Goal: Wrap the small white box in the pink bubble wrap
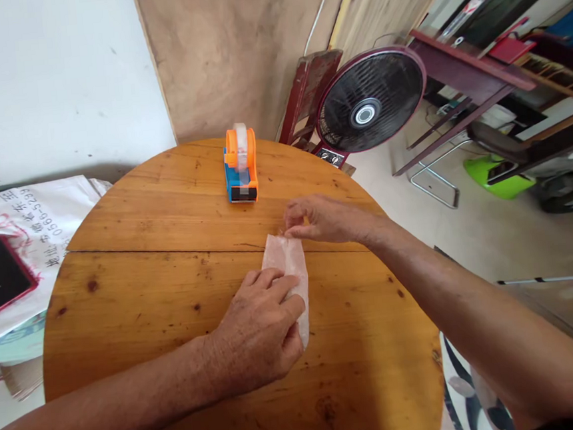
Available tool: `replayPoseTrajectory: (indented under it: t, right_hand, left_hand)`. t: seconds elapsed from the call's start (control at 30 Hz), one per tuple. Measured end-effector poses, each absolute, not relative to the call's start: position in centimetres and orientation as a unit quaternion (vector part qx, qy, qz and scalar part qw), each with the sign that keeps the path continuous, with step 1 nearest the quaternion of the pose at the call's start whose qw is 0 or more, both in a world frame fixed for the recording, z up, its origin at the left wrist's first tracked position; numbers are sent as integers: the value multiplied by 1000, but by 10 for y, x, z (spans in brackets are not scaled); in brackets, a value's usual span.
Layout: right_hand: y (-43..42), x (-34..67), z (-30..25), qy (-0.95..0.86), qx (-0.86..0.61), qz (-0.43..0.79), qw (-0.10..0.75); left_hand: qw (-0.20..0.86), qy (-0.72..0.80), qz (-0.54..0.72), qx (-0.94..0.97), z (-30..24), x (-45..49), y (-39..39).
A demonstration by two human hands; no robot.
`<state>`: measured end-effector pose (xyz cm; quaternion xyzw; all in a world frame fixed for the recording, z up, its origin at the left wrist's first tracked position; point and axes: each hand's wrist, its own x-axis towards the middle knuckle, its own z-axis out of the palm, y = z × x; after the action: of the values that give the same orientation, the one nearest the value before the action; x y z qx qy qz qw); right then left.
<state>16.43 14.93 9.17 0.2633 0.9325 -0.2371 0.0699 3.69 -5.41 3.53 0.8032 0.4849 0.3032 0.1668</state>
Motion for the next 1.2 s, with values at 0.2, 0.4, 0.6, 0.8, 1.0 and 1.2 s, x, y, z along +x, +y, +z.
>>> replayPoseTrajectory:
  t: [0.2,0.4,0.6,0.8,1.0,1.2]
  right_hand:
    - [142,169,88,948,253,-177,75]
    - [137,166,85,967,192,-145,83]
    - [137,165,79,959,225,-172,15]
    - [139,164,64,850,315,-413,-92]
    - [138,161,50,646,487,-570,-141]
    - [138,167,53,560,491,-648,-161]
  left_hand:
    - [171,484,304,802,35,37,-55]
    - [170,484,310,801,34,38,-55]
    - [169,486,305,801,36,38,-54]
    - [164,485,314,799,35,38,-55]
    - [169,488,318,795,33,38,-56]
    - [163,491,320,794,31,39,-57]
